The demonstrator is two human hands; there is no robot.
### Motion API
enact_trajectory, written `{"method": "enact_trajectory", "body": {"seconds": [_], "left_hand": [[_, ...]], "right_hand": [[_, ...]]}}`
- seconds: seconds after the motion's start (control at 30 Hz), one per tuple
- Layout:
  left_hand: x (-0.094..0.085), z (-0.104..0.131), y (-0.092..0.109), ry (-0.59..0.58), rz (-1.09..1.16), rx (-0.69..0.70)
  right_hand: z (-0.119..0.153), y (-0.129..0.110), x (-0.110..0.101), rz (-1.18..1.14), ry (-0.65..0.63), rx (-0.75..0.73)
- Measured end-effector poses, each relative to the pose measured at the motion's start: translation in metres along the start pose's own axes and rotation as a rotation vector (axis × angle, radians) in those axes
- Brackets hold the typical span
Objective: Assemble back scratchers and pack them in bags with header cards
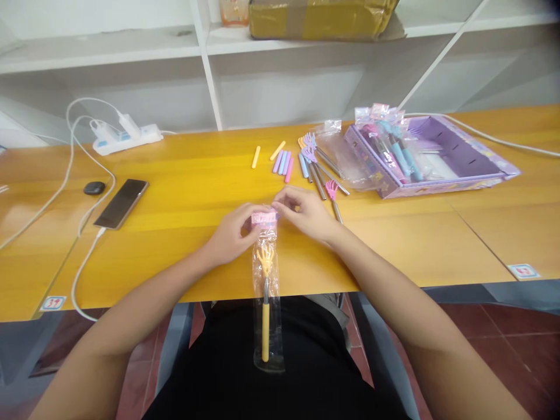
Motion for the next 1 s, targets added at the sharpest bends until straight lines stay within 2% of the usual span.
{"method": "enact_trajectory", "body": {"seconds": [0.5,0.77,0.93,1.0], "left_hand": [[-0.007,-0.004,0.004,-0.030,-0.055,0.009],[0.006,0.004,-0.005,-0.002,0.153,-0.207],[0.002,0.002,-0.003,0.016,0.044,-0.171],[0.001,0.001,-0.004,0.038,0.080,-0.173]], "right_hand": [[0.001,-0.002,0.002,0.026,0.000,-0.035],[0.000,-0.002,-0.001,0.057,0.050,-0.024],[0.000,-0.002,-0.002,0.072,0.046,-0.043],[0.000,-0.003,-0.003,0.057,0.038,-0.047]]}}
Point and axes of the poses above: each hand's wrist, its own z-axis away from the middle knuckle, its own x-axis out of the palm, y = z × x, the point moved 1 cm from there along -z, towards the middle knuckle, and after that the axes turned 9 degrees about y, right-handed, at the moved point
